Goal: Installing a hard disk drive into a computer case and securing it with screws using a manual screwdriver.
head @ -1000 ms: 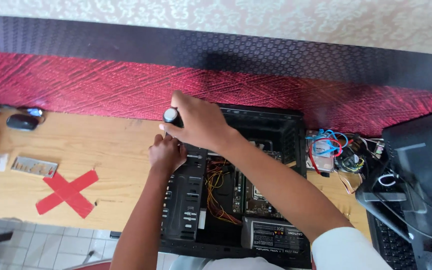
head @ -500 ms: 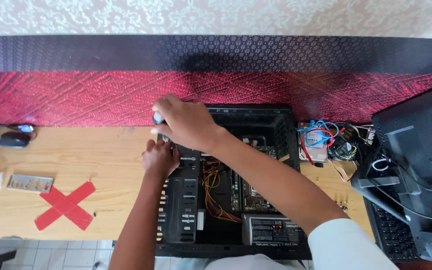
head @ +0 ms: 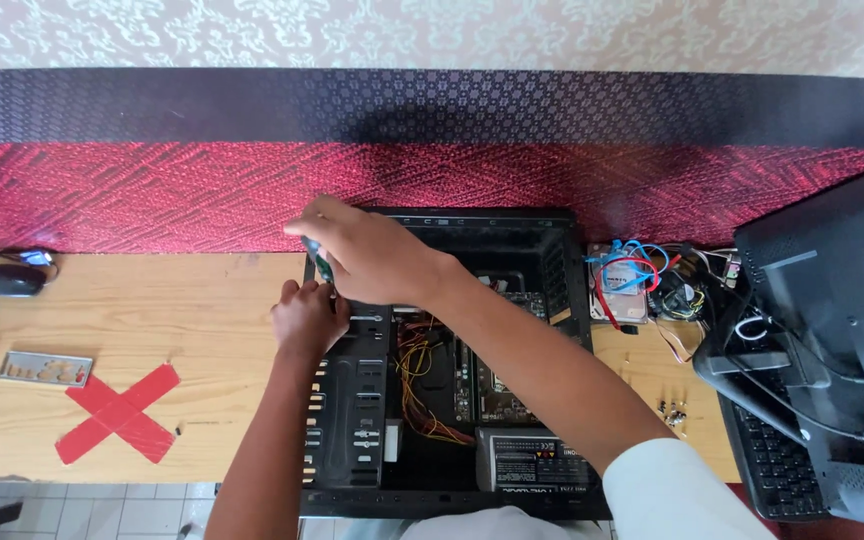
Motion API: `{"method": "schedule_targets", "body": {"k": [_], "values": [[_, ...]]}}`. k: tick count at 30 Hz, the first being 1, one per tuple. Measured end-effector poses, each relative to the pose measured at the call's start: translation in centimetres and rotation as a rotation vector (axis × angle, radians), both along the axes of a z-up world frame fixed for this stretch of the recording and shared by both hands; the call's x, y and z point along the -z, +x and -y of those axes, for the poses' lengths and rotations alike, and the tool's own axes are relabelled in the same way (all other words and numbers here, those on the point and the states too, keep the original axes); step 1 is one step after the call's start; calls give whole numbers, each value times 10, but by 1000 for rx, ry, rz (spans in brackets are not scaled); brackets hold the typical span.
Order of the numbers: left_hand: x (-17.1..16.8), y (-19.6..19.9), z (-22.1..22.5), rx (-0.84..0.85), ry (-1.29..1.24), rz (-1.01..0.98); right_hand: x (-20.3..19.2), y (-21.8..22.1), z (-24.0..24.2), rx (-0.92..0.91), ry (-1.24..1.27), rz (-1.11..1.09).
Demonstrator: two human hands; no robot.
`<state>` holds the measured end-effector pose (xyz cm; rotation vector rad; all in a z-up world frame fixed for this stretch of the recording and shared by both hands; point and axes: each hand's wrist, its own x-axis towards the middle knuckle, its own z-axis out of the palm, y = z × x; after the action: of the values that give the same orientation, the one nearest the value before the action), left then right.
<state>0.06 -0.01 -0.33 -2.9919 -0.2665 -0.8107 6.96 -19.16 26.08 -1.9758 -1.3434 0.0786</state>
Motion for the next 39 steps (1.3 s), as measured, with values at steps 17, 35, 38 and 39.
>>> {"method": "schedule_targets", "body": {"k": [17, 35, 38, 39], "values": [[-2, 1, 0, 7, -3, 38, 31, 13, -23, 108, 3, 82], [-6, 5, 2, -10, -119, -57, 36, -1, -21, 198, -68, 270], [-7, 0, 1, -100, -45, -115, 33, -2, -21, 155, -26, 302], [-9, 1, 3, -86, -51, -124, 36, 1, -19, 167, -35, 293]]}}
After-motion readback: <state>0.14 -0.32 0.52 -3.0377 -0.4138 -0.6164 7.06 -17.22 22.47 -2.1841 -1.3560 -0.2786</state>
